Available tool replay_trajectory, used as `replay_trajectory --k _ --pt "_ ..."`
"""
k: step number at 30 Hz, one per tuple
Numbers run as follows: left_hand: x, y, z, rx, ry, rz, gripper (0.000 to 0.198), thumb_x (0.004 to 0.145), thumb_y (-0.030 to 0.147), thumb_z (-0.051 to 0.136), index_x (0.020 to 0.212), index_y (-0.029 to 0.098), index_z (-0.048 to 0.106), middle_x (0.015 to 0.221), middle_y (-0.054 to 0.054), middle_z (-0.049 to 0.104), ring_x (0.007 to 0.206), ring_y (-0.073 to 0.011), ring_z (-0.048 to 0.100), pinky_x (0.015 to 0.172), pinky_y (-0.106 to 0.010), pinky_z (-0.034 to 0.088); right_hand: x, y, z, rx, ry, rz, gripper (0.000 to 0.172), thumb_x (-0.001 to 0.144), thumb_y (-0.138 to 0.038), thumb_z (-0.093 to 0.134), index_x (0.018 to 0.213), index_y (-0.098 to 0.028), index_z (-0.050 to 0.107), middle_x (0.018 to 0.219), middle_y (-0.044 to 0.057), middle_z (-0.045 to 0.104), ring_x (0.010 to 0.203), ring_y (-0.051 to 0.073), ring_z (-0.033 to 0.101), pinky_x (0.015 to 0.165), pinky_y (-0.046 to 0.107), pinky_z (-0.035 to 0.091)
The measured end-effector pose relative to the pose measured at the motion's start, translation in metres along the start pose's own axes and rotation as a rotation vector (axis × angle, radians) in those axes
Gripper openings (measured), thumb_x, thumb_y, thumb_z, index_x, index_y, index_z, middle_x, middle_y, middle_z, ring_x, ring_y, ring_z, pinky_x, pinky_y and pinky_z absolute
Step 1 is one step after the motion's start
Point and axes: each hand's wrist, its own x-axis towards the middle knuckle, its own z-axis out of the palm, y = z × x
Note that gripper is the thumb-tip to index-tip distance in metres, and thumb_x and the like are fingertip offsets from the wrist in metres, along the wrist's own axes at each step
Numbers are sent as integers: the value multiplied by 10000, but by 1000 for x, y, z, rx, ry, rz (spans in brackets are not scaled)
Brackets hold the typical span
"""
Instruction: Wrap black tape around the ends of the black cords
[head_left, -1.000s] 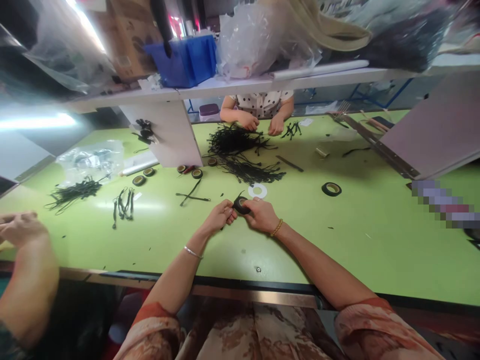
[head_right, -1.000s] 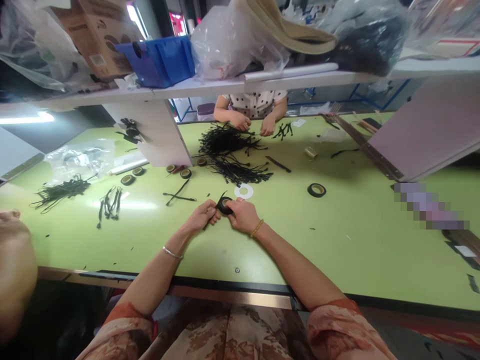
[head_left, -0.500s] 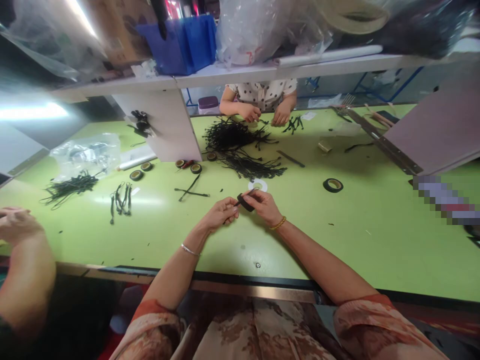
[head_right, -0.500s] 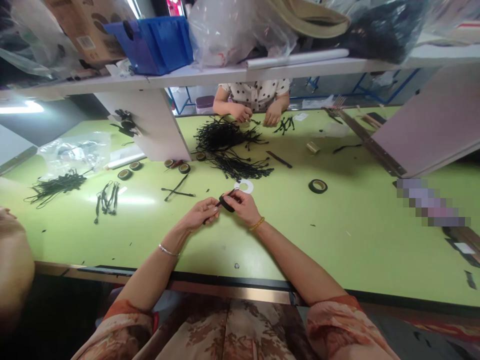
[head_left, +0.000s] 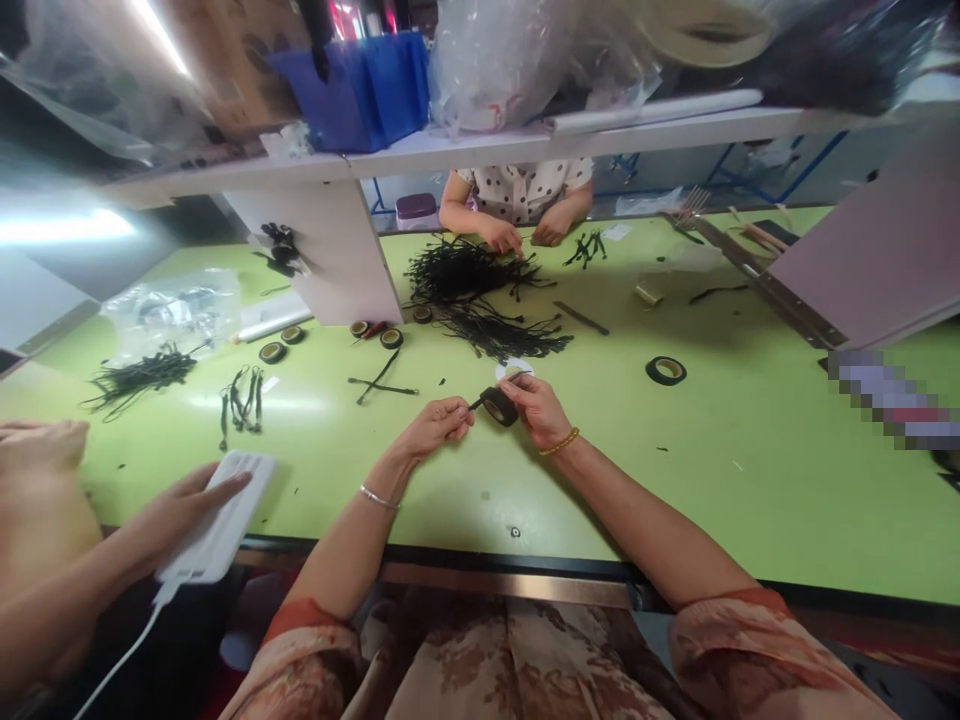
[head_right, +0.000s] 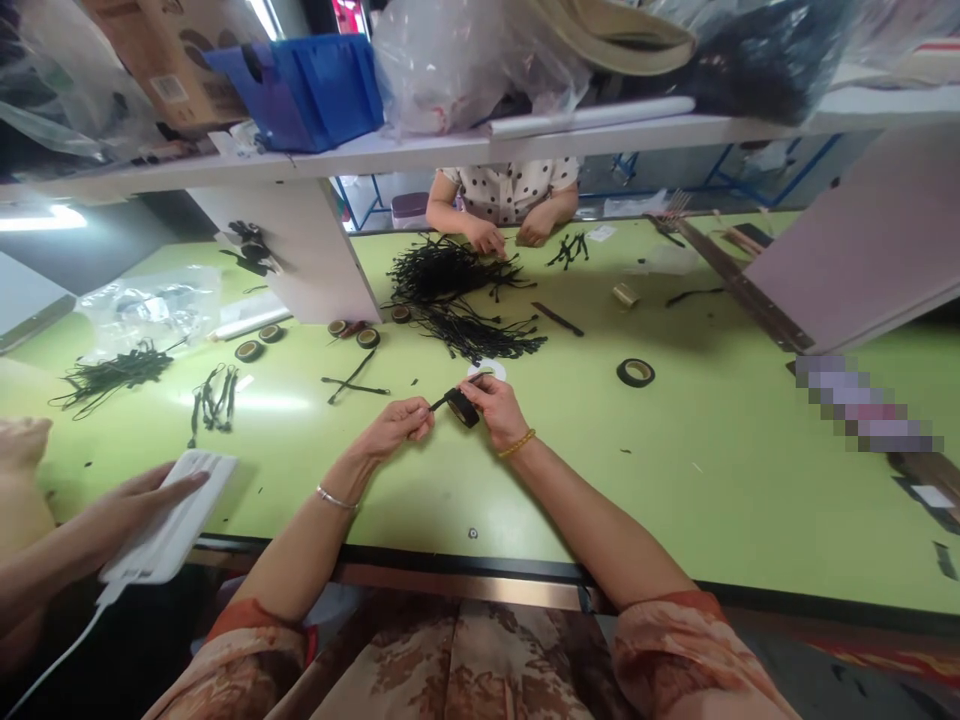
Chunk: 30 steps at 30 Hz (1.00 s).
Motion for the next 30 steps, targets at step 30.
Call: replay_trajectory --k 30 --pt "-6 -5 29 737 407 136 166 918 315 491 995 203 585 866 -43 631 764 -170 540 766 -303 424 -14 19 10 -335 -51 -180 344 708 -510 744 676 -176 667 732 29 663 668 146 564 680 306 482"
